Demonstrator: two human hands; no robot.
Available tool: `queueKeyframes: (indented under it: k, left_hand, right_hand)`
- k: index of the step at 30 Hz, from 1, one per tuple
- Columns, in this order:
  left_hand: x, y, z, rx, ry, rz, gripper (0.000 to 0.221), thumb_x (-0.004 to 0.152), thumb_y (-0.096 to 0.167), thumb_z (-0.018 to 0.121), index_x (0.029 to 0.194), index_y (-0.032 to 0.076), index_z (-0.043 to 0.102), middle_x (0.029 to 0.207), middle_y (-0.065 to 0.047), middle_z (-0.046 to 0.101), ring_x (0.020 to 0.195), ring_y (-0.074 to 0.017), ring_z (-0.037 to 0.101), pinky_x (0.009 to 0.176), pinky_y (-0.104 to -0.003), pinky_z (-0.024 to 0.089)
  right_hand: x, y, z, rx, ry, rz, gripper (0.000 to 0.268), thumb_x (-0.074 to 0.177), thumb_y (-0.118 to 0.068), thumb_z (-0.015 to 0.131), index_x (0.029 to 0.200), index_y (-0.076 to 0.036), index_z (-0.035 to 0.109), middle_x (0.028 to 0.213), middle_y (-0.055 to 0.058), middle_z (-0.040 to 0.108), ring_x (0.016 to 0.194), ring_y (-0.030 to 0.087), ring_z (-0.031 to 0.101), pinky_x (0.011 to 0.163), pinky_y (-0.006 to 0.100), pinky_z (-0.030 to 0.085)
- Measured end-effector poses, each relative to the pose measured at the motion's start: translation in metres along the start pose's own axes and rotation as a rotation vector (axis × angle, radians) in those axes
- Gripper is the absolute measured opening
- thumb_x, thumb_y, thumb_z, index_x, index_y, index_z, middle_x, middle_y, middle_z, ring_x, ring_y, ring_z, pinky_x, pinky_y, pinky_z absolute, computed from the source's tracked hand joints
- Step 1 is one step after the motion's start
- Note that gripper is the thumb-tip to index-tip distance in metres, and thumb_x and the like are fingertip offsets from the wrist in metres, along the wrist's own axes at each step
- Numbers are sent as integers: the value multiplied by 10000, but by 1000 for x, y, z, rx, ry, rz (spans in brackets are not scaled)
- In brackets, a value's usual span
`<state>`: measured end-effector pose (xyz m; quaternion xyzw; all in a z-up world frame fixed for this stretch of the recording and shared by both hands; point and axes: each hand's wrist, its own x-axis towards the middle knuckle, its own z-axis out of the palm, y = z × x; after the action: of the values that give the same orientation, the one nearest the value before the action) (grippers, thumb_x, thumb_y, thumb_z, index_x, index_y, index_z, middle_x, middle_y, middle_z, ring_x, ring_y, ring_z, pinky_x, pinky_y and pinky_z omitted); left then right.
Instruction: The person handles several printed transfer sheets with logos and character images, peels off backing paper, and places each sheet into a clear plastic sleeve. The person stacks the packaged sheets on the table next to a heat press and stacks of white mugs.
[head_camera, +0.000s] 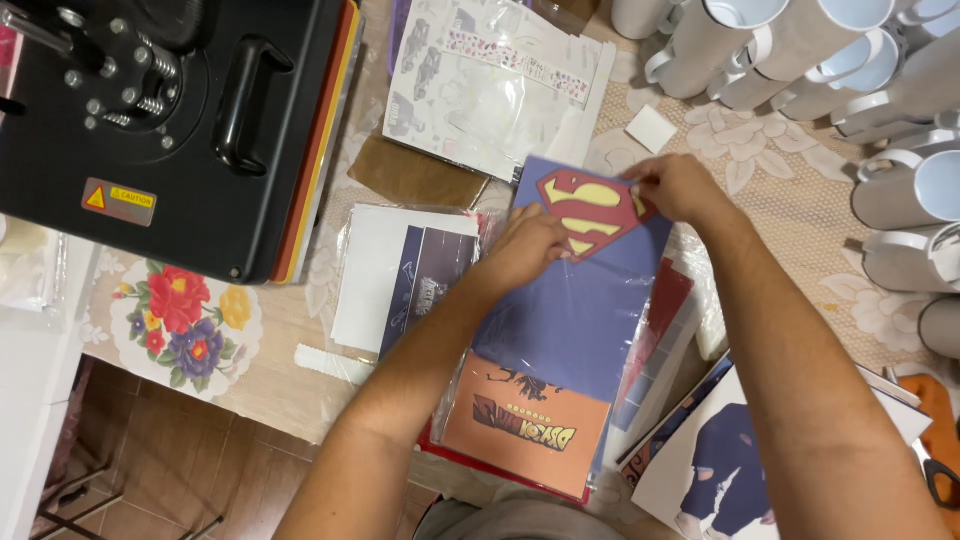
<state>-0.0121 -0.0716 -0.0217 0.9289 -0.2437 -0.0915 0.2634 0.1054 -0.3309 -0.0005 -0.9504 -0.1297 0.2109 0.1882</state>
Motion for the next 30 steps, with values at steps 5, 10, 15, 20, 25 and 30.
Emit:
queueKeyframes:
  k: [5,10,15,20,25,30]
  left_hand:
    - [-6,-6,4,6,87,-26,111,868,361,677,846,257,645,888,12,596,979,-200,521,899,-363,388]
    - [-39,9,-2,18,240,-78,278,877,310,729,1128,225,646,1034,-19,612,1115,-236,547,980,-412,410]
    - [-149,53,-12,-115,603,-237,246,1036,273,560,1271,229,618,1178,3,624,1181,-234,565,998,-405,417]
    - [-275,60,31,-74,594,-333,281,1061,265,416,1197,180,646,1119,-29,616,1111,-255,583,944,-404,420]
    - [-342,68,80,149,492,-266,232,979,68,514,1125,143,677,1080,-58,639,1053,-277,624,889,-413,461]
    - [-372,74,88,216,323,-257,262,935,35,524,1126,152,661,1098,-64,617,1055,-296,621,904,-427,473]
  right_hand:
    - [-39,-11,7,123,-27,-57,306,901,-231,718,1195,-310,747,1014,103,770,1081,399,674,977,502,520]
    - [-47,1,33,62,26,-87,305,902,-283,725,1198,-360,738,984,16,768,1042,335,691,934,476,537]
    - [-61,-2,46,42,-29,-142,303,872,-240,703,1163,-305,758,965,93,777,1010,400,696,947,524,527]
    - [-80,-23,55,99,-169,-217,284,839,-254,737,1119,-276,773,944,105,785,1031,423,693,967,515,519]
    - [-79,-22,57,63,-226,-223,226,835,-293,785,1059,-267,799,938,79,795,1023,397,704,952,490,526]
    - [-91,-17,59,13,-236,-231,241,834,-282,792,1071,-239,794,938,48,799,1026,380,708,965,496,524]
